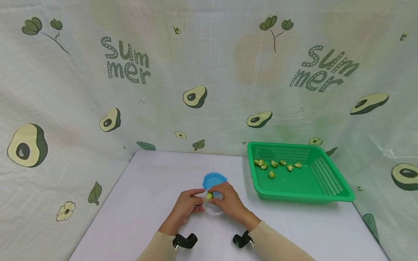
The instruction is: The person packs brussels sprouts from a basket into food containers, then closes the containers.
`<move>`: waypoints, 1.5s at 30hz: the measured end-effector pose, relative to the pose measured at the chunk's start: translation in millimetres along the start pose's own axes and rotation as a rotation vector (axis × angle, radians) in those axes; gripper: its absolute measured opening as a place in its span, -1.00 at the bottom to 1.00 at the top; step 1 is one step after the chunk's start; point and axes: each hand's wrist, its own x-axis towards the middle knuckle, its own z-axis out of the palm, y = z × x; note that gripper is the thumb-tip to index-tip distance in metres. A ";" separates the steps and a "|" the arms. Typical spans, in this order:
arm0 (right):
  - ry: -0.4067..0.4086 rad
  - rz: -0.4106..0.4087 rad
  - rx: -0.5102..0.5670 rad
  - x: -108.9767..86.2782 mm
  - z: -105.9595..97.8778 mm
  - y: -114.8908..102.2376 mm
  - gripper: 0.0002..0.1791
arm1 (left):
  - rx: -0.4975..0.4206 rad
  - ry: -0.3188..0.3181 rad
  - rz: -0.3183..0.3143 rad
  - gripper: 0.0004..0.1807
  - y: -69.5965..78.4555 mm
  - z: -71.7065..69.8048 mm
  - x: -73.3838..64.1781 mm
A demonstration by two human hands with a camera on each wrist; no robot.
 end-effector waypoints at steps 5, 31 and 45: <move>-0.010 0.005 -0.012 0.6 0.7 2.3 -0.65 | -0.006 -0.002 -0.001 -0.49 0.1 0.1 -0.1; -0.044 0.015 -0.073 0.2 0.4 0.6 -0.63 | -0.019 -0.004 0.008 -0.49 -1.8 -1.6 0.2; -0.036 0.186 0.227 0.9 -9.8 3.5 -0.71 | -0.016 0.002 0.010 -0.49 -4.5 -1.0 1.4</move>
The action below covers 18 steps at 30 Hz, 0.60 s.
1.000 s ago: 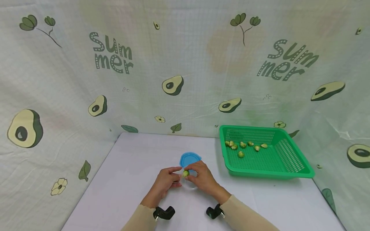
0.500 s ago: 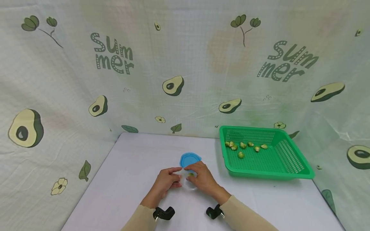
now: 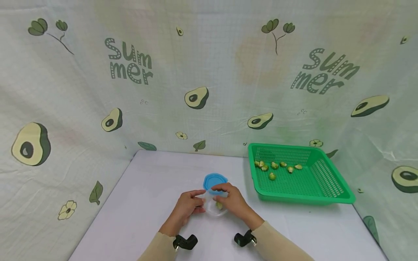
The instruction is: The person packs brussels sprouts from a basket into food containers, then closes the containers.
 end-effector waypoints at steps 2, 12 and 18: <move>0.011 -0.005 0.032 1.3 -1.3 1.0 -0.72 | 0.000 0.001 0.000 -0.49 -0.2 0.1 0.1; 0.008 -0.036 0.059 2.5 -12.1 -7.0 -0.70 | -0.001 0.007 -0.002 -0.48 -0.2 1.2 -2.9; 0.029 -0.071 0.039 1.8 -24.5 -26.5 -0.76 | 0.006 0.010 0.004 -0.48 -1.0 1.3 -1.4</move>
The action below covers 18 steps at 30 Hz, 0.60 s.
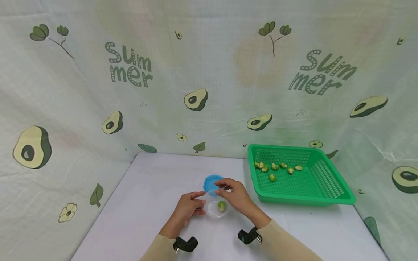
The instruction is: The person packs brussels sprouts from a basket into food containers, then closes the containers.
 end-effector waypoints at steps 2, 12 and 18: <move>0.008 -0.016 -0.003 -0.4 -5.8 -6.5 -0.76 | 0.003 0.002 -0.003 -0.48 -0.1 0.4 0.3; 0.107 -0.110 0.000 -2.4 -44.3 -22.5 -0.74 | 0.025 0.022 -0.022 -0.50 0.8 0.7 -0.5; 0.143 -0.073 -0.087 3.3 -94.7 -38.7 -0.72 | 0.037 0.028 -0.021 -0.50 2.1 0.4 -0.3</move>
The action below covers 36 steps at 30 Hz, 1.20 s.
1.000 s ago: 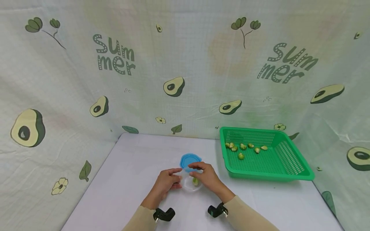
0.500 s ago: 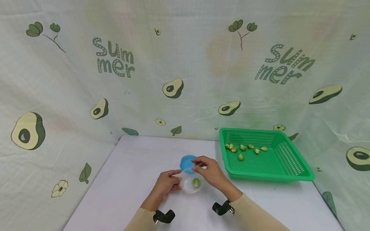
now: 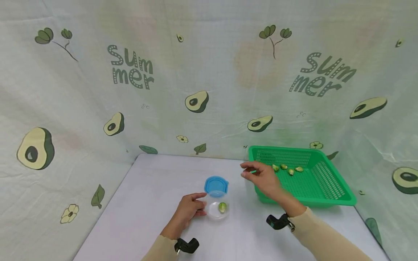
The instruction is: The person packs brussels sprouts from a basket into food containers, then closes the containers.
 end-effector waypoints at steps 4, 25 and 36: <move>-0.032 0.061 -0.085 13.9 -40.2 -3.8 -0.67 | 0.003 0.004 0.003 -0.50 0.7 0.6 -1.5; -0.259 0.225 -0.281 45.2 -111.3 79.8 -0.42 | 0.010 0.001 0.000 -0.49 3.1 1.5 -3.9; -0.273 0.266 -0.269 50.1 -122.8 113.0 -0.40 | 0.024 0.004 0.000 -0.48 1.2 3.1 -1.1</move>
